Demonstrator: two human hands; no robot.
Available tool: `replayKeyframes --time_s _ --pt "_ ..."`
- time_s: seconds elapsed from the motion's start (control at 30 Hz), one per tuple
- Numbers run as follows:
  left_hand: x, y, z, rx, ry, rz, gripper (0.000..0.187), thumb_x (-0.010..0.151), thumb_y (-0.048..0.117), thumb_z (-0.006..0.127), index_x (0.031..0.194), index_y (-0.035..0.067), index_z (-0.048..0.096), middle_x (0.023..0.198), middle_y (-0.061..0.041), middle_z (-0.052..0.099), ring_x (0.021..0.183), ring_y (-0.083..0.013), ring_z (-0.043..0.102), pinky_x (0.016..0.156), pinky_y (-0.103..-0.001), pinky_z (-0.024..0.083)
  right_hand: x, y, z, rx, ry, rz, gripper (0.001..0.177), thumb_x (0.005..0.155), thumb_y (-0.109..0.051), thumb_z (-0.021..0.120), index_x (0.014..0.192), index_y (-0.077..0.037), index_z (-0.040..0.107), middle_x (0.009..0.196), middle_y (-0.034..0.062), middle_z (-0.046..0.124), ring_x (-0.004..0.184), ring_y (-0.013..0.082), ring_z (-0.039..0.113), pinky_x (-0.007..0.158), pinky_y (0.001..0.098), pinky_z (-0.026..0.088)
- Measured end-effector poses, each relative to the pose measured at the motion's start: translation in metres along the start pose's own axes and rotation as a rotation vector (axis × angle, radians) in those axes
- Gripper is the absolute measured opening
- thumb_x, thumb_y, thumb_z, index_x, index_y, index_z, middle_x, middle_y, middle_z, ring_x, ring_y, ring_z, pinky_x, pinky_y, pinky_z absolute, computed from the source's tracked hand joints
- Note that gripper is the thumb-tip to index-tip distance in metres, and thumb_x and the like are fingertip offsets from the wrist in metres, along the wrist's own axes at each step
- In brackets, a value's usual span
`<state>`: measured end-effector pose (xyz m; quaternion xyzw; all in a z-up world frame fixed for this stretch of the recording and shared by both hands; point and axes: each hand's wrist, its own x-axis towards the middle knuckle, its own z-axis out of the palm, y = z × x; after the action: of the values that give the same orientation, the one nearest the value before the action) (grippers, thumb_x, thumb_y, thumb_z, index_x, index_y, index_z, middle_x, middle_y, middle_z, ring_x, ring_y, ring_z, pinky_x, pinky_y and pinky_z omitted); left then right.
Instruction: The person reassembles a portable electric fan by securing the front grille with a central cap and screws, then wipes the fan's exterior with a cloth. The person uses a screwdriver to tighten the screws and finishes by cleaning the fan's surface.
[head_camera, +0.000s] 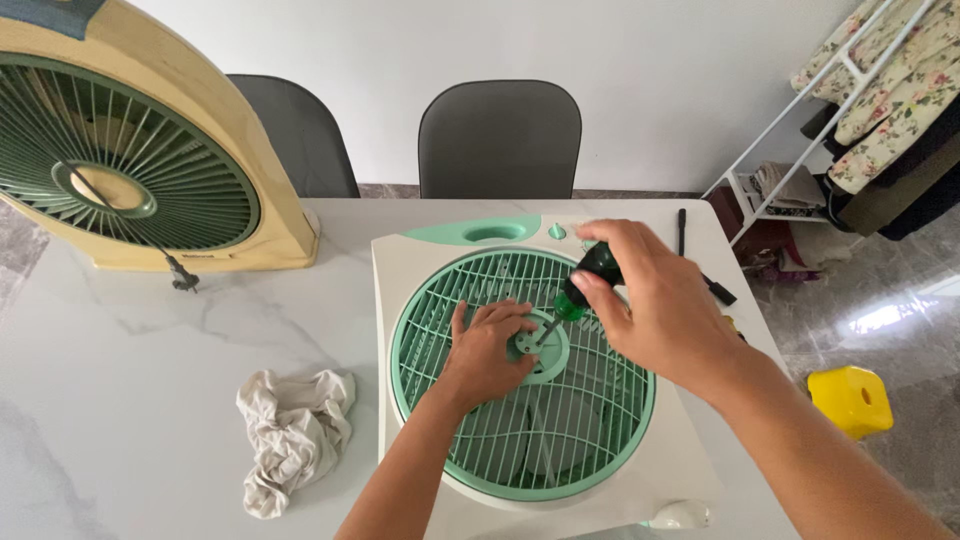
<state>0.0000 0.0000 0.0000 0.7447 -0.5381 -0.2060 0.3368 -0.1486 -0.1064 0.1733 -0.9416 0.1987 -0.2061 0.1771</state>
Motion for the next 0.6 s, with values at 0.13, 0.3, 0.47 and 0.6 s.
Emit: replayKeyframes --time_s 0.13,0.3,0.47,0.6 --pt "0.002 0.002 -0.002 -0.007 -0.028 -0.011 0.042 0.078 0.023 0.079 0.118 0.018 0.070 0.148 0.005 0.054 0.148 -0.0174 0.035 0.124 -0.060 0.002 0.004 -0.008 0.007 -0.360 -0.083 0.219 0.041 0.096 -0.047 0.066 0.110 -0.010 0.056 0.099 0.0051 0.070 0.077 0.0202 0.074 0.066 0.0345 0.060" --pt "0.000 0.001 -0.002 -0.005 -0.018 -0.005 0.042 0.079 0.023 0.079 0.119 0.018 0.070 0.148 0.005 0.054 0.148 -0.0176 0.035 0.125 -0.060 0.002 -0.001 -0.020 0.001 -0.256 0.169 -0.285 0.039 0.095 -0.029 0.067 0.110 0.002 0.050 0.092 0.0204 0.066 0.080 0.0359 0.070 0.062 0.0411 0.056" --pt "0.001 0.000 -0.001 -0.006 -0.014 -0.004 0.042 0.078 0.024 0.079 0.119 0.018 0.069 0.148 0.005 0.054 0.148 -0.0175 0.035 0.125 -0.060 0.003 -0.003 -0.018 0.000 0.098 -0.064 0.094 0.043 0.093 -0.021 0.063 0.128 -0.003 0.048 0.082 0.0138 0.071 0.060 0.0257 0.074 0.053 0.0382 0.057" --pt "0.000 -0.002 0.000 0.003 -0.001 0.012 0.042 0.078 0.023 0.078 0.118 0.018 0.070 0.148 0.005 0.054 0.148 -0.0177 0.035 0.124 -0.060 0.003 -0.002 -0.009 0.015 0.009 0.144 0.012 0.034 0.094 -0.022 0.071 0.110 0.000 0.050 0.078 0.0118 0.068 0.058 0.0236 0.071 0.047 0.0352 0.054"
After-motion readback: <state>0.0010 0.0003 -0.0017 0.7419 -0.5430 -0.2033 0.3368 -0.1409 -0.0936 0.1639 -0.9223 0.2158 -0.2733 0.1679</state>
